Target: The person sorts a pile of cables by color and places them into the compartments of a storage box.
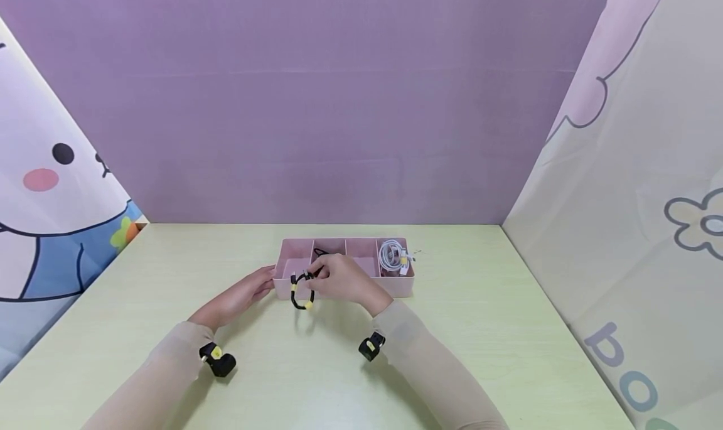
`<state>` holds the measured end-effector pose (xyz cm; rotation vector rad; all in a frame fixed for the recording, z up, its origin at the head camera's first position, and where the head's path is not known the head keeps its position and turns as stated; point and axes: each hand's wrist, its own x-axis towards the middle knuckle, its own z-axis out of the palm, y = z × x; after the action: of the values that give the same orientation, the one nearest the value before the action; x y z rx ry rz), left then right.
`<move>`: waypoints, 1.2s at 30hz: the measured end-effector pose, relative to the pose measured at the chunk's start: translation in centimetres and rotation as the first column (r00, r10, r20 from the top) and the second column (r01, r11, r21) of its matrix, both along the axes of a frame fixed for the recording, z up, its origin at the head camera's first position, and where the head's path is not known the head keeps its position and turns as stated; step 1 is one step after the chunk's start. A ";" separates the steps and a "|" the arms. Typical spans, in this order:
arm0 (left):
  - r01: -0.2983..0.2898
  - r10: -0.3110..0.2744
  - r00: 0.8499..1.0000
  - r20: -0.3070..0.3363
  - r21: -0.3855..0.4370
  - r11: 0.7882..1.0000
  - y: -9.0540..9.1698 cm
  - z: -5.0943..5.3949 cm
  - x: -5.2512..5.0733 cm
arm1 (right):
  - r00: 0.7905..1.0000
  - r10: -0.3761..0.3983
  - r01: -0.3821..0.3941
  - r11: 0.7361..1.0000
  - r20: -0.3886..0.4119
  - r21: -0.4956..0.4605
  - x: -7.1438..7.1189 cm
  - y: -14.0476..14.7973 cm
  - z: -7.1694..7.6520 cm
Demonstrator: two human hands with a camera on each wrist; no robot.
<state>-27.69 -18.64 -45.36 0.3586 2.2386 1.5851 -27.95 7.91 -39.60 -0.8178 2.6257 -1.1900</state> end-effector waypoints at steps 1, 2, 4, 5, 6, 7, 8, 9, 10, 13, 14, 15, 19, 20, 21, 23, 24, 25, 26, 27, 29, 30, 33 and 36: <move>-0.005 0.005 1.000 0.002 -0.002 1.000 0.0 0.0 0.0 | 1.000 -0.006 0.006 1.000 -0.001 0.003 -0.1 0.1 0.1; -0.008 0.008 1.000 0.003 -0.006 1.000 0.0 0.0 0.1 | 1.000 -0.011 0.011 1.000 0.002 0.000 -0.2 0.2 0.1; -0.017 0.017 1.000 0.006 -0.013 1.000 0.0 0.1 0.1 | 1.000 -0.021 0.021 1.000 0.008 -0.006 -0.3 0.3 0.2; -0.016 0.016 1.000 0.005 -0.009 1.000 0.0 0.1 0.1 | 1.000 -0.025 0.025 1.000 0.007 -0.007 -0.4 0.4 0.3; -0.015 0.015 1.000 0.002 -0.003 1.000 0.0 0.1 0.1 | 1.000 -0.023 0.023 1.000 0.009 -0.012 -0.4 0.5 0.4; -0.015 0.015 1.000 0.001 0.002 1.000 -0.1 0.0 0.1 | 1.000 -0.022 0.022 1.000 0.008 -0.015 -0.5 0.6 0.4; -0.012 0.012 1.000 -0.001 0.005 1.000 -0.1 0.0 0.1 | 1.000 -0.023 0.023 1.000 0.007 -0.017 -0.5 0.6 0.5; -0.010 0.010 1.000 -0.002 0.008 1.000 -0.1 0.0 0.0 | 1.000 -0.024 0.024 1.000 0.001 -0.016 -0.6 0.7 0.6; -0.007 0.007 1.000 -0.003 0.012 1.000 -0.1 0.0 0.0 | 1.000 -0.027 0.027 1.000 -0.004 -0.012 -0.6 0.7 0.6; -0.009 0.009 1.000 -0.001 0.011 1.000 -0.2 0.0 0.0 | 0.999 -0.033 0.033 0.999 -0.007 -0.013 -0.7 0.8 0.7; -0.010 0.010 1.000 -0.001 0.007 1.000 -0.2 0.0 0.0 | 0.999 -0.036 0.036 0.999 -0.011 -0.015 -0.8 0.8 0.8; -0.014 0.014 1.000 0.001 0.007 1.000 -0.2 0.0 0.0 | 0.999 -0.037 0.037 0.999 -0.011 -0.020 -0.8 0.8 0.8; -0.029 0.029 1.000 0.008 0.003 1.000 -0.2 0.0 0.0 | 0.999 -0.049 0.048 0.998 -0.007 -0.043 -1.1 0.9 0.8; -0.033 0.033 0.999 0.009 0.005 0.999 -0.2 0.1 0.1 | 0.999 -0.052 0.052 0.997 -0.005 -0.048 -1.1 0.9 0.8; -0.035 0.035 0.999 0.010 0.003 0.999 -0.2 0.1 0.1 | 0.998 -0.056 0.055 0.997 -0.003 -0.052 -1.2 1.0 0.8; -0.036 0.036 0.999 0.009 -0.009 0.999 -0.2 0.1 0.2 | 0.998 -0.060 0.060 0.996 -0.007 -0.059 -1.3 1.0 0.9; -0.035 0.035 0.999 0.007 -0.016 0.999 -0.2 0.1 0.2 | 0.998 -0.060 0.060 0.996 -0.008 -0.061 -1.4 1.0 0.9; -0.036 0.036 0.999 0.006 -0.022 0.999 -0.2 0.1 0.2 | 0.998 -0.061 0.061 0.996 -0.013 -0.062 -1.4 1.1 0.9; -0.037 0.037 0.999 0.006 -0.027 0.999 -0.2 0.1 0.3 | 0.998 -0.062 0.061 0.996 -0.014 -0.063 -1.5 1.1 0.9; -0.039 0.039 0.999 0.006 -0.035 0.999 -0.3 0.2 0.3 | 0.998 -0.062 0.061 0.996 -0.018 -0.065 -1.6 1.1 0.9; -0.040 0.040 0.999 0.006 -0.035 0.999 -0.3 0.2 0.3 | 0.998 -0.062 0.061 0.996 -0.017 -0.068 -1.7 1.2 0.9; -0.039 0.039 0.999 0.009 -0.033 0.999 -0.3 0.3 0.3 | 0.998 -0.063 0.062 0.996 -0.015 -0.072 -1.8 1.3 0.9; -0.034 0.034 0.999 0.013 -0.024 0.999 -0.3 0.3 0.3 | 0.998 -0.069 0.069 0.994 0.006 -0.081 -2.0 1.4 0.9; -0.022 0.022 1.000 0.012 -0.012 1.000 -0.3 0.2 0.2 | 0.997 -0.075 0.077 0.993 0.033 -0.092 -2.1 1.6 1.0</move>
<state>-27.48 -18.94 -45.14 0.3206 2.2491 1.5803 -30.01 9.47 -38.63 -0.7155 2.6169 -1.3419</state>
